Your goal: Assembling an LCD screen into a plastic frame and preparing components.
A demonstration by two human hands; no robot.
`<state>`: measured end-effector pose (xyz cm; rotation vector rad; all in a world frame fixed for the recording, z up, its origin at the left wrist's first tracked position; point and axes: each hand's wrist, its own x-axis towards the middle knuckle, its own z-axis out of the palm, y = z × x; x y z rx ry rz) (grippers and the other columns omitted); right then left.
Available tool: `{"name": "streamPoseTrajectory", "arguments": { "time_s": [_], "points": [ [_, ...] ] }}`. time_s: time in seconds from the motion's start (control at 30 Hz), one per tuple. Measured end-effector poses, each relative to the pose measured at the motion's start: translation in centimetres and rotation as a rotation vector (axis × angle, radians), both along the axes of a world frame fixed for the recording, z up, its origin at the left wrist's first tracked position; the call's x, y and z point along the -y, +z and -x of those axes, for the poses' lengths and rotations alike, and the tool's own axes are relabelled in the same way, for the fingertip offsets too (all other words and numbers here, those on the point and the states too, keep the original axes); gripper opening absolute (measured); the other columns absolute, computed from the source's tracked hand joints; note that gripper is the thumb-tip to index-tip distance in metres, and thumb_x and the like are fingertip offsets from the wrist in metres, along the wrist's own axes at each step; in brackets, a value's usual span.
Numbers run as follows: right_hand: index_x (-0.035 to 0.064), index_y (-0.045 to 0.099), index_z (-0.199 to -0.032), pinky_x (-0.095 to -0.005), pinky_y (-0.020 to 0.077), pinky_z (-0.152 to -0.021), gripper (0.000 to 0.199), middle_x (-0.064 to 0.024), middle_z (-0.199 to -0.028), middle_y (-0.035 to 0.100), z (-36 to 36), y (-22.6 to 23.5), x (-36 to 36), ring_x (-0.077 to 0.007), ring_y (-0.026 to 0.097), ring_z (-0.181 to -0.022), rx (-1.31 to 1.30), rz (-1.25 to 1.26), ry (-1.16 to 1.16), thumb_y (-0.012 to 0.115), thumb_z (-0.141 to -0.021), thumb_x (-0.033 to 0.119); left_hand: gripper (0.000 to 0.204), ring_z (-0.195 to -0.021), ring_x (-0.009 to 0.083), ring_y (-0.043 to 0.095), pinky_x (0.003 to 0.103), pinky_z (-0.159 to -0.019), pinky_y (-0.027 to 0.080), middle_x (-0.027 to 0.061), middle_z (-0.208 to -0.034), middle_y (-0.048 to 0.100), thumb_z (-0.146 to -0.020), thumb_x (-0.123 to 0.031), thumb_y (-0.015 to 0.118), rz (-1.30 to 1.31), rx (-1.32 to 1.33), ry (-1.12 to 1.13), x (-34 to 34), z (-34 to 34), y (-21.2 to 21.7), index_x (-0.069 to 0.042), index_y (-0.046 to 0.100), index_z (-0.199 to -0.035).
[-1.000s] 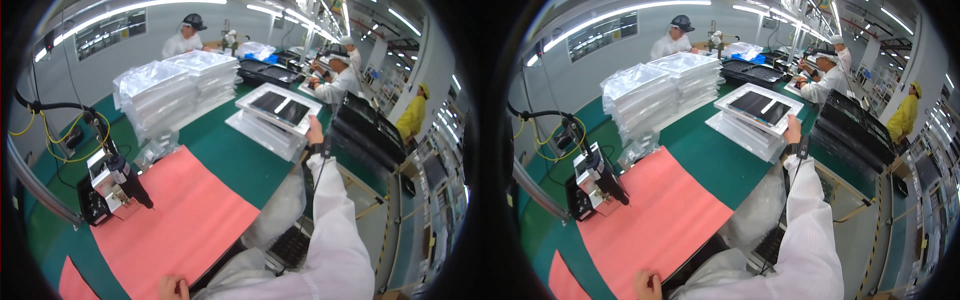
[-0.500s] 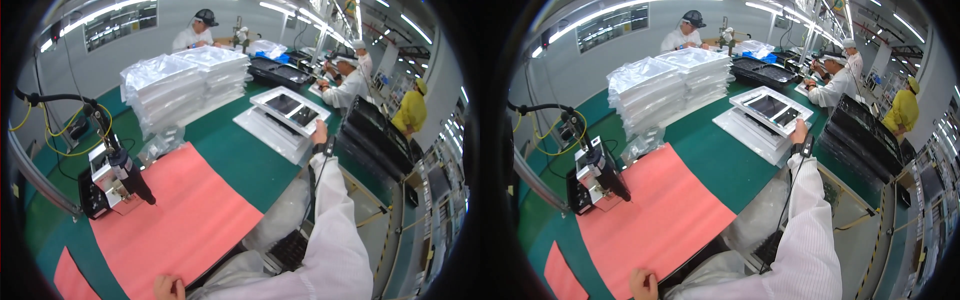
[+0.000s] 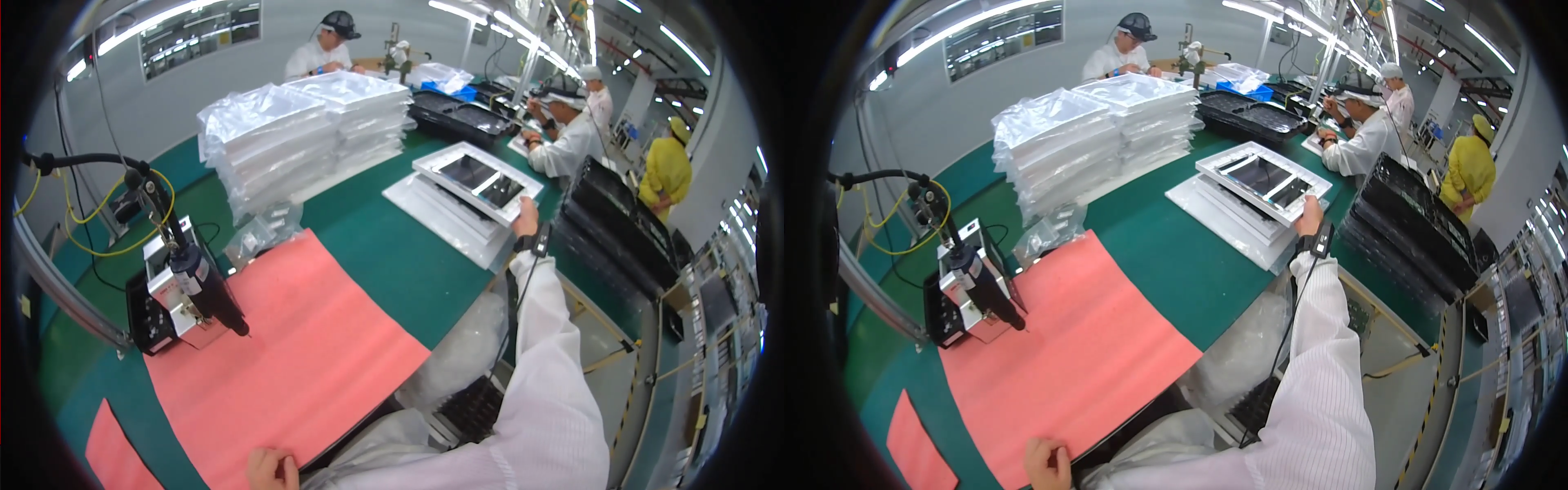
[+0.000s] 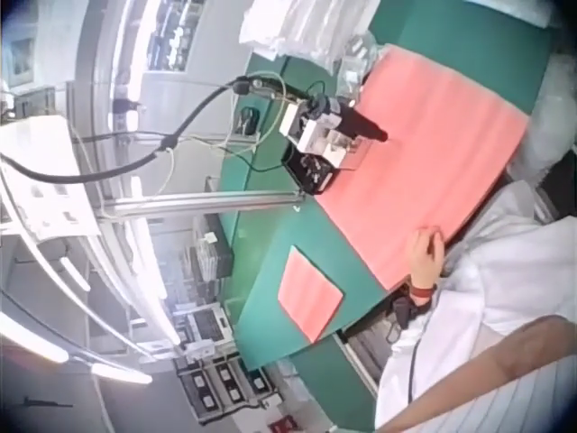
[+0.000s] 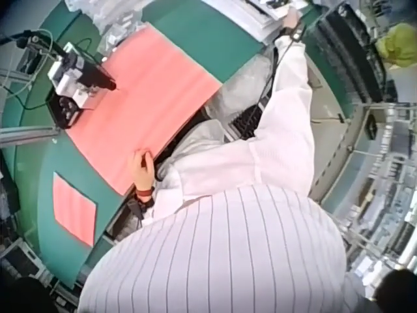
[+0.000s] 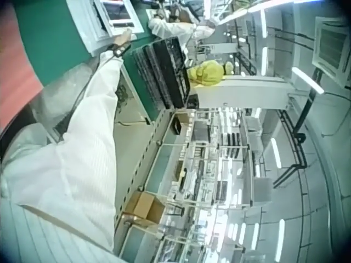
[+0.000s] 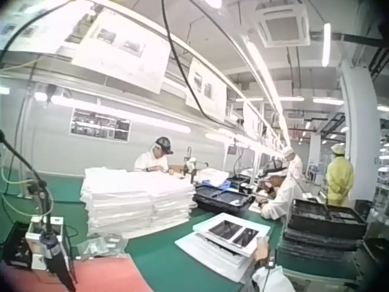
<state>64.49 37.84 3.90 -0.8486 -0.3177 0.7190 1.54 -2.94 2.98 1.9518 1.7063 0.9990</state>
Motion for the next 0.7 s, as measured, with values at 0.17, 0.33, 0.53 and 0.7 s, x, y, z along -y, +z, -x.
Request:
{"name": "streamPoseTrajectory", "arguments": {
  "time_s": [0.17,0.33,0.53,0.7],
  "points": [
    [-0.0071,0.052,-0.119,-0.0463,0.0508,-0.092,0.038,-0.019,-0.112,0.063,0.2,0.1,-0.2,-0.0352,0.064,-0.101,-0.002,0.041,-0.024,0.055,-0.086,0.012,0.01,-0.084,0.0348,0.059,0.041,-0.074,0.048,0.0152,-0.089,0.063,-0.086,-0.006,0.063,-0.025,-0.05,0.016,0.0,-0.2,0.2,-0.004,0.066,-0.094],
    [-0.0088,0.051,-0.119,-0.0465,0.0517,-0.091,0.037,-0.0208,-0.112,0.063,-0.4,0.1,-0.2,-0.0361,0.065,-0.101,-0.002,0.048,-0.002,0.051,-0.087,0.01,0.009,-0.083,0.0348,0.059,0.041,-0.073,0.048,0.0152,-0.089,0.063,-0.086,-0.006,0.063,-0.026,-0.022,0.002,-0.1,-0.1,-0.1,-0.004,0.066,-0.094],
    [-0.0096,0.051,-0.117,-0.0463,0.0525,-0.09,0.035,-0.0211,-0.111,0.064,1.3,0.0,-0.1,-0.0359,0.066,-0.1,0.009,0.052,0.001,0.05,-0.088,0.01,0.009,-0.083,0.0344,0.059,0.041,-0.073,0.048,0.0148,-0.088,0.062,-0.085,-0.005,0.062,-0.028,-0.041,0.019,0.0,-0.2,0.2,-0.003,0.066,-0.093],
    [-0.0098,0.052,-0.117,-0.0463,0.0531,-0.09,0.035,-0.021,-0.111,0.064,-0.1,-0.1,0.3,-0.0358,0.066,-0.1,-0.001,0.049,-0.007,0.051,-0.087,0.009,0.009,-0.083,0.0341,0.059,0.041,-0.073,0.048,0.0145,-0.088,0.062,-0.085,-0.005,0.062,-0.035,-0.023,-0.011,-0.3,-0.2,0.1,-0.004,0.066,-0.093]
  ]
}}
